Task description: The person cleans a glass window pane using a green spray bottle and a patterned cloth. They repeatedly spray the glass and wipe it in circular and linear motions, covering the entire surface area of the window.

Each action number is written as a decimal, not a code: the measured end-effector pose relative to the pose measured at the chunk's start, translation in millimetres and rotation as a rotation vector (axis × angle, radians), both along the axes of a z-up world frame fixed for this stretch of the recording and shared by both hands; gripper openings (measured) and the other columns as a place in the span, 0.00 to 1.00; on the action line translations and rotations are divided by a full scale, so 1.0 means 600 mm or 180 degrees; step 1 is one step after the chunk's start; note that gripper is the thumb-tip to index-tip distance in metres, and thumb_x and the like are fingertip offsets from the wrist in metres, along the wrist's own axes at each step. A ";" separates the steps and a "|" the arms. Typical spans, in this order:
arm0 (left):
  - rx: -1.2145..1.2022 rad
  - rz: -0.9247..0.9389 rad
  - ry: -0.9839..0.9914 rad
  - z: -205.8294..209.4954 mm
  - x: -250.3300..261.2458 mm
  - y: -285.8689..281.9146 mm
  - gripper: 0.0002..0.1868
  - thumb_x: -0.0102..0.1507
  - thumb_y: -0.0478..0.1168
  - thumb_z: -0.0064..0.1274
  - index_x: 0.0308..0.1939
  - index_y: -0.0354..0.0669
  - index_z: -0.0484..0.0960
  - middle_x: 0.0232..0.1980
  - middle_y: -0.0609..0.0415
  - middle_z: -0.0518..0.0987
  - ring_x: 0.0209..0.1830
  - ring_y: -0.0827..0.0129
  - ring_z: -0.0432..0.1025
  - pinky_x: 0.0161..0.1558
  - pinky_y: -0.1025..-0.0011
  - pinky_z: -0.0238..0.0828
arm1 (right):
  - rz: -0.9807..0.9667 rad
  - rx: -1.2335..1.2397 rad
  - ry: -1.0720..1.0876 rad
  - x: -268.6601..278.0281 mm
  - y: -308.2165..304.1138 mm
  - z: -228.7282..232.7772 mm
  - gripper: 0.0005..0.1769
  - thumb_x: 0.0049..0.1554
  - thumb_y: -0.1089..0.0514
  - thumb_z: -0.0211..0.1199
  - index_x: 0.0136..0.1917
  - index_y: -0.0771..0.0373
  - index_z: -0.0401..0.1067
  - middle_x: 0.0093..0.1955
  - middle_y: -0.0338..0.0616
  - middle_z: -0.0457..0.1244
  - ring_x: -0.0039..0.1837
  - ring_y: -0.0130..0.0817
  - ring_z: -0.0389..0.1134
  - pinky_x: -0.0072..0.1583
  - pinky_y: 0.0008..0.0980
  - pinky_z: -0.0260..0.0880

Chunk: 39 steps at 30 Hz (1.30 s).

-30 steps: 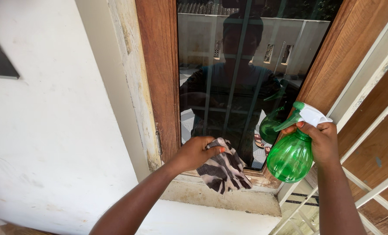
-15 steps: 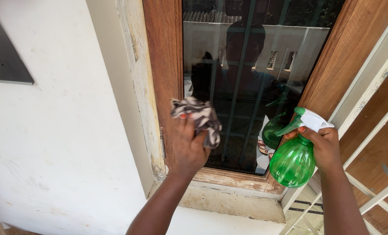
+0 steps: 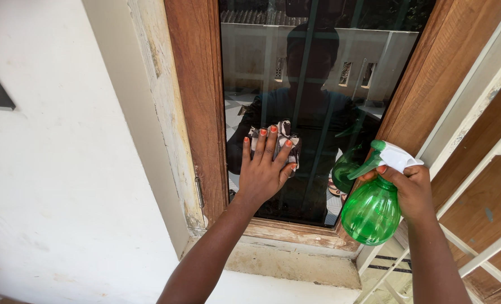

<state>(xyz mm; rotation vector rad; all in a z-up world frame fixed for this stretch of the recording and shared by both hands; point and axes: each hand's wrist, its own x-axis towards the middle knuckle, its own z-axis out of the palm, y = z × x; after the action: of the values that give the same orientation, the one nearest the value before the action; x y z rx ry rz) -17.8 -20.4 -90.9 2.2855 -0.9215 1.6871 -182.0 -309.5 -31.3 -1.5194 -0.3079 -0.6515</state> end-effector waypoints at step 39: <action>0.1345 -0.0280 -0.0523 -0.107 -0.053 -0.155 0.34 0.75 0.58 0.33 0.83 0.54 0.54 0.85 0.47 0.50 0.86 0.59 0.42 0.81 0.51 0.25 | -0.0112 0.0305 0.0092 0.004 -0.016 -0.017 0.09 0.60 0.65 0.60 0.46 0.76 0.76 0.42 0.58 0.71 0.42 0.43 0.74 0.46 0.39 0.77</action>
<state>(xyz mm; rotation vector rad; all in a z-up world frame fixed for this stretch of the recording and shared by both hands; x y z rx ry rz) -49.3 -113.7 -155.1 2.3255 -1.5189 1.8032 -179.7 -319.2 -41.8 -1.4439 -0.2255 -0.6625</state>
